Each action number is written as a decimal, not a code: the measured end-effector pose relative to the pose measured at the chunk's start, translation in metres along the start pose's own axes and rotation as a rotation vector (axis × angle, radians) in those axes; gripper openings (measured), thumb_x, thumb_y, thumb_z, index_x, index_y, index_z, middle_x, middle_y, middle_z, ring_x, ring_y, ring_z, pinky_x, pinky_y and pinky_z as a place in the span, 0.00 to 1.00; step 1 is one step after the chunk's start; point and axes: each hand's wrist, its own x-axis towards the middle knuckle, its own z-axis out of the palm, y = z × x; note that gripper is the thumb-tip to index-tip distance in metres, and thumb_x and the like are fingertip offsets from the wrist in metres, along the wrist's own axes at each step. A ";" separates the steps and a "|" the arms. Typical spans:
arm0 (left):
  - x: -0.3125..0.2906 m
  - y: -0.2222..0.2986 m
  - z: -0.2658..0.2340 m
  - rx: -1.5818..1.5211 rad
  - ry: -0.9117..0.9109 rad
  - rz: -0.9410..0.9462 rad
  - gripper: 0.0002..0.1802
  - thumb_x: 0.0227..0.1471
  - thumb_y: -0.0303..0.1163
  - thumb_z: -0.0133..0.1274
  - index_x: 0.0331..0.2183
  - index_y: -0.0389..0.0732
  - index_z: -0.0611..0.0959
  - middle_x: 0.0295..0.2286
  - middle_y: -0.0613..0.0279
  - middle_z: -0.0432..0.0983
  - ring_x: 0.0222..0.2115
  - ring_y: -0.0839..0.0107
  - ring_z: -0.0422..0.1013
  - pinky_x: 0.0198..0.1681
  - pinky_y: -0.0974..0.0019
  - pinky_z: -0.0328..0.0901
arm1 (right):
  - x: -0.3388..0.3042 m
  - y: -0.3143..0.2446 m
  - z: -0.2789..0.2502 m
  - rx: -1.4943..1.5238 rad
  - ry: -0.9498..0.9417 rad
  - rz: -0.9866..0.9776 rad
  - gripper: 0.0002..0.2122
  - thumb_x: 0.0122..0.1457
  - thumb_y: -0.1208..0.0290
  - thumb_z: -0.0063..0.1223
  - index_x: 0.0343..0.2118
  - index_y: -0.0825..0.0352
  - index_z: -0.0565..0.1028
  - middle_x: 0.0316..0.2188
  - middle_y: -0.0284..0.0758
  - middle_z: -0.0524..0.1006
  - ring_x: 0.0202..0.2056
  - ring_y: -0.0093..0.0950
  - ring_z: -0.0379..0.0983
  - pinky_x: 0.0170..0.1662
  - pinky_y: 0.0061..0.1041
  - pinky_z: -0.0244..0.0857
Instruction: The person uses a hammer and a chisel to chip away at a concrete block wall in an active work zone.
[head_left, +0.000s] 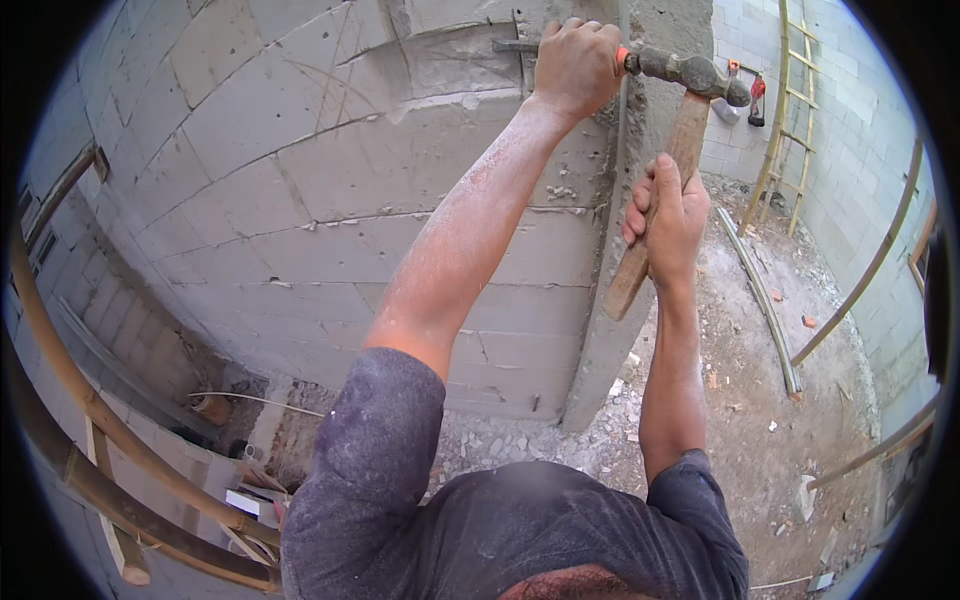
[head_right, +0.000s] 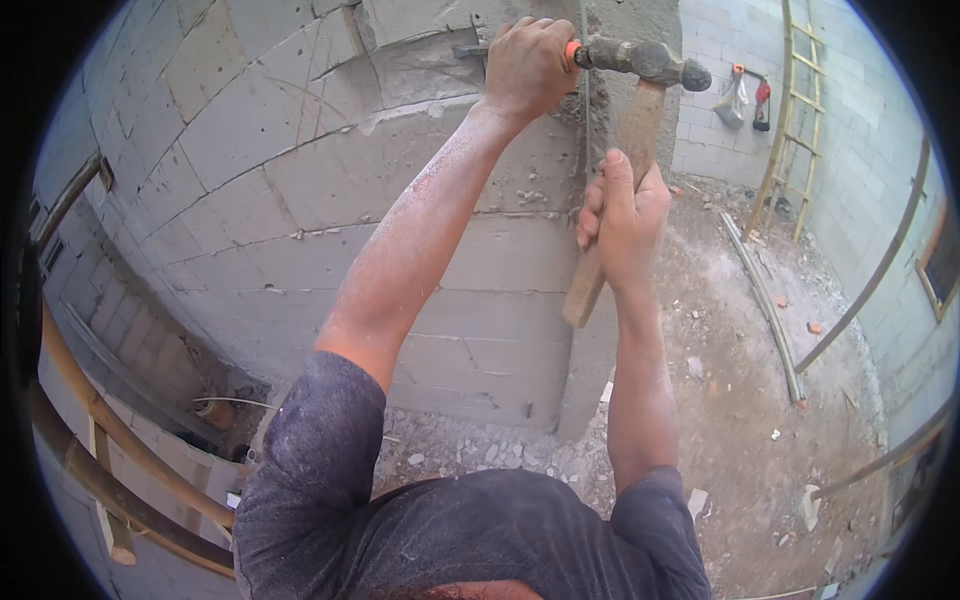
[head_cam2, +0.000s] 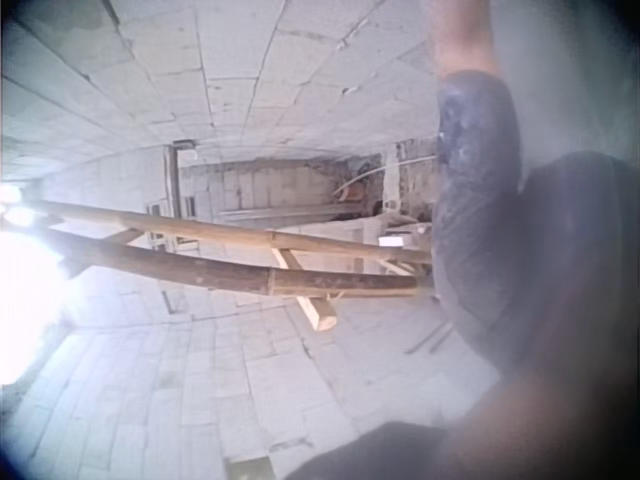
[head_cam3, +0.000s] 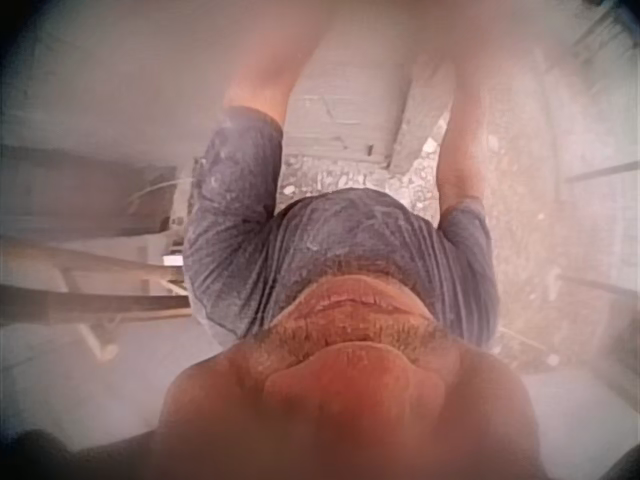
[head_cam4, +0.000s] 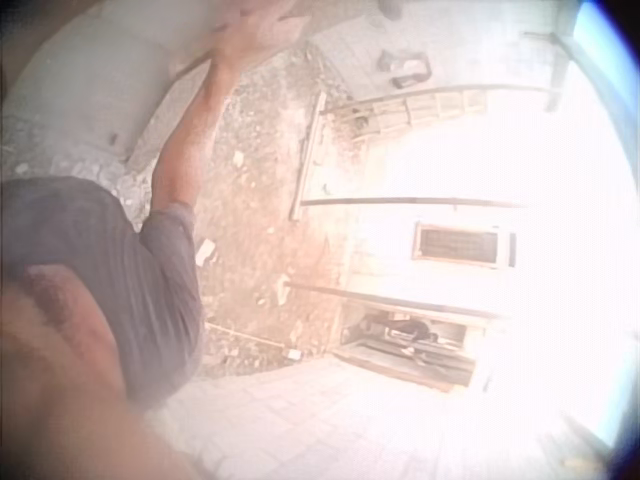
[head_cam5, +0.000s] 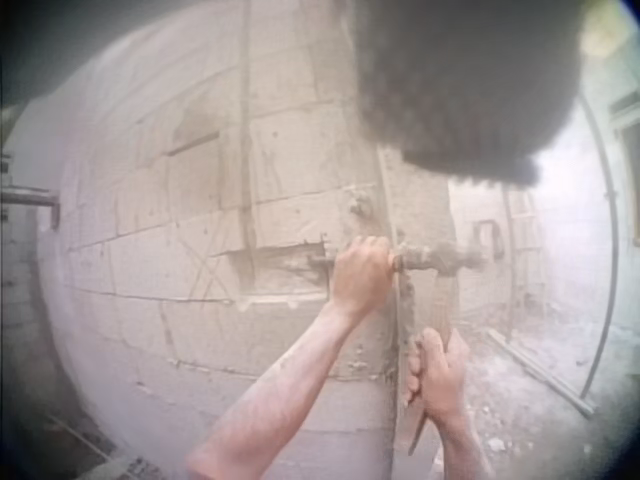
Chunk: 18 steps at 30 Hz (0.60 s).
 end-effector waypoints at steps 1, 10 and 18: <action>0.002 0.000 0.001 0.007 0.002 -0.002 0.10 0.51 0.36 0.57 0.24 0.42 0.77 0.26 0.59 0.79 0.32 0.56 0.75 0.41 0.51 0.67 | 0.003 -0.002 -0.003 0.000 0.017 -0.033 0.13 0.72 0.61 0.44 0.35 0.67 0.64 0.18 0.29 0.65 0.13 0.18 0.62 0.15 0.22 0.59; 0.002 0.000 0.002 0.007 -0.016 -0.010 0.09 0.50 0.36 0.59 0.25 0.43 0.78 0.26 0.60 0.79 0.33 0.56 0.75 0.40 0.51 0.67 | -0.002 0.000 -0.005 0.045 0.019 -0.025 0.12 0.72 0.63 0.43 0.35 0.67 0.64 0.18 0.30 0.66 0.14 0.18 0.63 0.16 0.21 0.60; -0.001 -0.006 0.003 0.033 -0.069 -0.028 0.09 0.48 0.36 0.60 0.25 0.43 0.78 0.26 0.60 0.79 0.34 0.57 0.76 0.41 0.52 0.66 | 0.001 0.004 0.003 0.046 -0.022 0.035 0.12 0.72 0.63 0.43 0.35 0.67 0.63 0.18 0.29 0.65 0.14 0.18 0.62 0.16 0.22 0.60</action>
